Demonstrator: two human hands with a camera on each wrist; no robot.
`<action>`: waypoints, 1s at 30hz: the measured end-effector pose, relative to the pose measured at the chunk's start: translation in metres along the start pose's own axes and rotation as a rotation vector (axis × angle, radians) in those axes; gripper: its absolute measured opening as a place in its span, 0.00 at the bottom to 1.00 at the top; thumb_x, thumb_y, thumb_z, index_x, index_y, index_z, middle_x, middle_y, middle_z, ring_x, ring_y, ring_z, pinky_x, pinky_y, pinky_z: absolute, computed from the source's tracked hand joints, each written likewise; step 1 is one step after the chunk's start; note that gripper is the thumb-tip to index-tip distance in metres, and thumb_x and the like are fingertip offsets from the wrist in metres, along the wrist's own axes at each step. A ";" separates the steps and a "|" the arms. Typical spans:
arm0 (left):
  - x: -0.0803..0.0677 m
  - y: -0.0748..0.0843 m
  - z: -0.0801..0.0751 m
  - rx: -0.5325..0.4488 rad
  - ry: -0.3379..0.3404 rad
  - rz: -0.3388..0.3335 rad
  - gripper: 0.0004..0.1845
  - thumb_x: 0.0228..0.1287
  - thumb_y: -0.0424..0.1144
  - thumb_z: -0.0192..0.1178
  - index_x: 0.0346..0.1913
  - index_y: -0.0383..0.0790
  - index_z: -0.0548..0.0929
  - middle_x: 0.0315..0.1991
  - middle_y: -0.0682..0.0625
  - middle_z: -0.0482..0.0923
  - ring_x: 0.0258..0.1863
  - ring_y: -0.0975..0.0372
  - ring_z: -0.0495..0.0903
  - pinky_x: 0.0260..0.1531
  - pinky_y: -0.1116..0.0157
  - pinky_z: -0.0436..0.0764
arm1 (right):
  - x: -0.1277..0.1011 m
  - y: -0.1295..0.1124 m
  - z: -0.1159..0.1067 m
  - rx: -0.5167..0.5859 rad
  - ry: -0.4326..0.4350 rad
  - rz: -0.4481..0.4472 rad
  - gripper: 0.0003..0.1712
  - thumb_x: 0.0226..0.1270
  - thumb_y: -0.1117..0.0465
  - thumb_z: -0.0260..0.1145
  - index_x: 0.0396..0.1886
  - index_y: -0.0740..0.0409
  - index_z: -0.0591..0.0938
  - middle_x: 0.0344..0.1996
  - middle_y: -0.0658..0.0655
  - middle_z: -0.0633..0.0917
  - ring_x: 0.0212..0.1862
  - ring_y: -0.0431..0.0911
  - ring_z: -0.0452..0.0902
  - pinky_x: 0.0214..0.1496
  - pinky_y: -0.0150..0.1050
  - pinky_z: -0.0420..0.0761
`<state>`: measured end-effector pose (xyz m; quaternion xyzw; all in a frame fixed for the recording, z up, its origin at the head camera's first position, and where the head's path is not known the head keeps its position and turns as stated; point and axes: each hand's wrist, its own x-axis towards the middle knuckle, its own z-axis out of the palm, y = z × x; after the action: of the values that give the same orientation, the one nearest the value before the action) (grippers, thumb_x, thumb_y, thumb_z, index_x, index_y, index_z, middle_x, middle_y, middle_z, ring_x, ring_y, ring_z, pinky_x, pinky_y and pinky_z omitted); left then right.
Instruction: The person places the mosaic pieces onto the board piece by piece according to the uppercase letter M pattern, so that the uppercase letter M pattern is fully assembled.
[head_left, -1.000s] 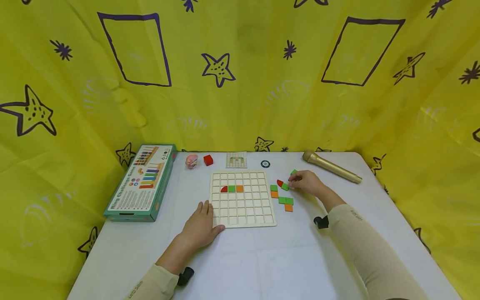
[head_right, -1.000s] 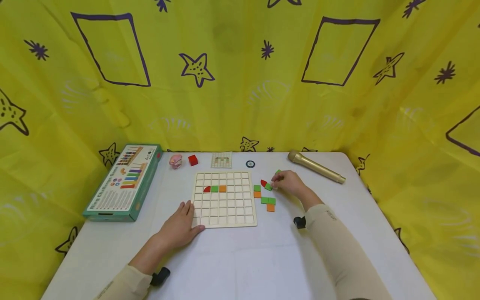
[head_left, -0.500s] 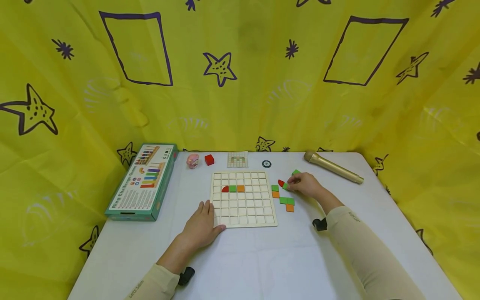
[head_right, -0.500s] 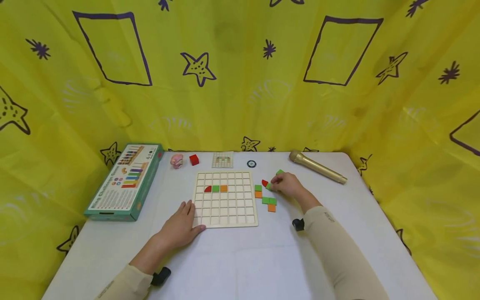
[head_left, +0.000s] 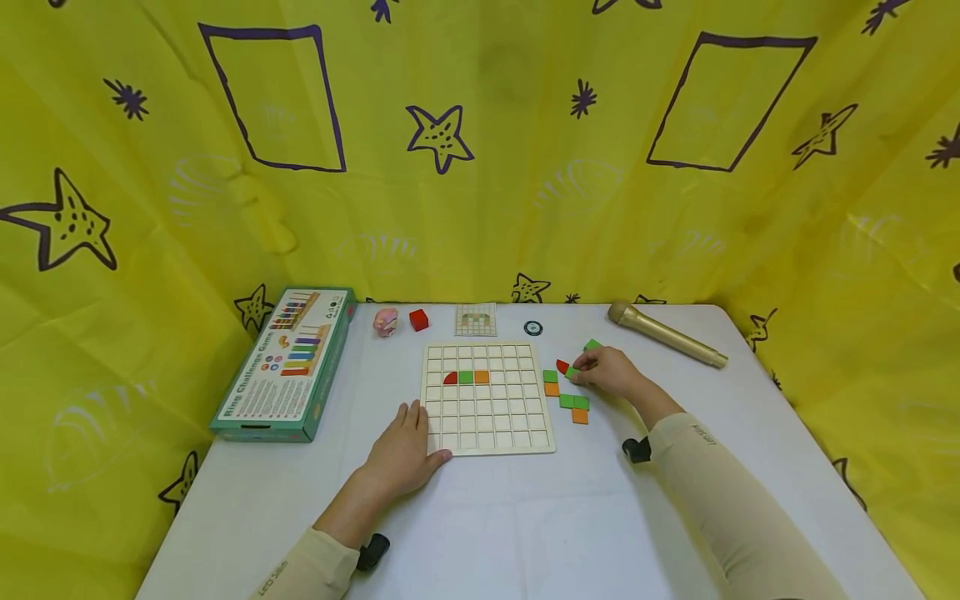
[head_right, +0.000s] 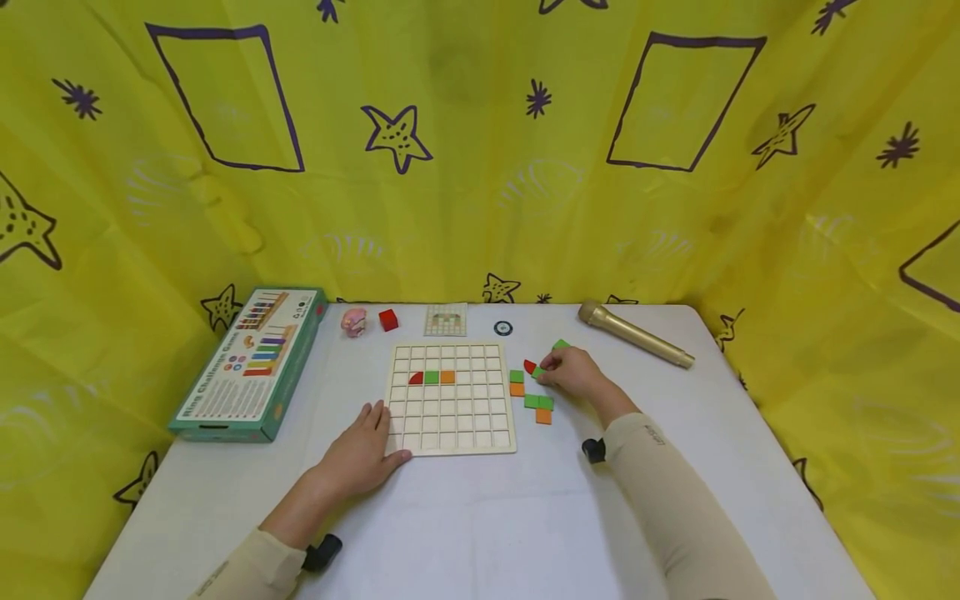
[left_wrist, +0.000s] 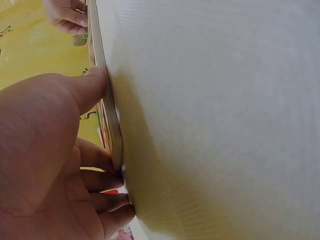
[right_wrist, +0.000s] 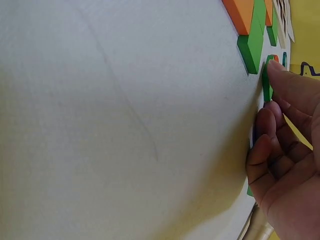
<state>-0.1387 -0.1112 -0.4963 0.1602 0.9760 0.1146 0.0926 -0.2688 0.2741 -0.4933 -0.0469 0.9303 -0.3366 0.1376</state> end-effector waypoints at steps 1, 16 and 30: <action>0.000 0.000 0.000 0.000 0.000 0.001 0.48 0.69 0.59 0.61 0.72 0.19 0.61 0.74 0.28 0.57 0.75 0.37 0.54 0.71 0.48 0.61 | 0.000 0.000 0.000 0.000 0.001 -0.001 0.16 0.64 0.60 0.74 0.46 0.64 0.85 0.39 0.57 0.83 0.42 0.50 0.74 0.46 0.41 0.76; 0.000 0.000 0.000 -0.003 0.003 0.005 0.48 0.68 0.59 0.61 0.72 0.19 0.61 0.74 0.28 0.57 0.75 0.37 0.54 0.71 0.48 0.61 | -0.003 -0.005 -0.004 -0.012 0.004 -0.060 0.12 0.61 0.64 0.75 0.41 0.63 0.83 0.35 0.56 0.82 0.40 0.50 0.74 0.45 0.41 0.75; -0.001 0.000 -0.001 -0.013 0.006 0.004 0.47 0.68 0.57 0.62 0.71 0.18 0.61 0.74 0.27 0.57 0.74 0.36 0.54 0.71 0.48 0.61 | 0.003 -0.007 -0.005 0.053 0.004 -0.054 0.09 0.66 0.64 0.71 0.44 0.62 0.85 0.37 0.56 0.83 0.40 0.49 0.75 0.43 0.39 0.76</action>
<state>-0.1376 -0.1115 -0.4952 0.1609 0.9752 0.1217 0.0906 -0.2730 0.2709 -0.4861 -0.0679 0.9197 -0.3650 0.1278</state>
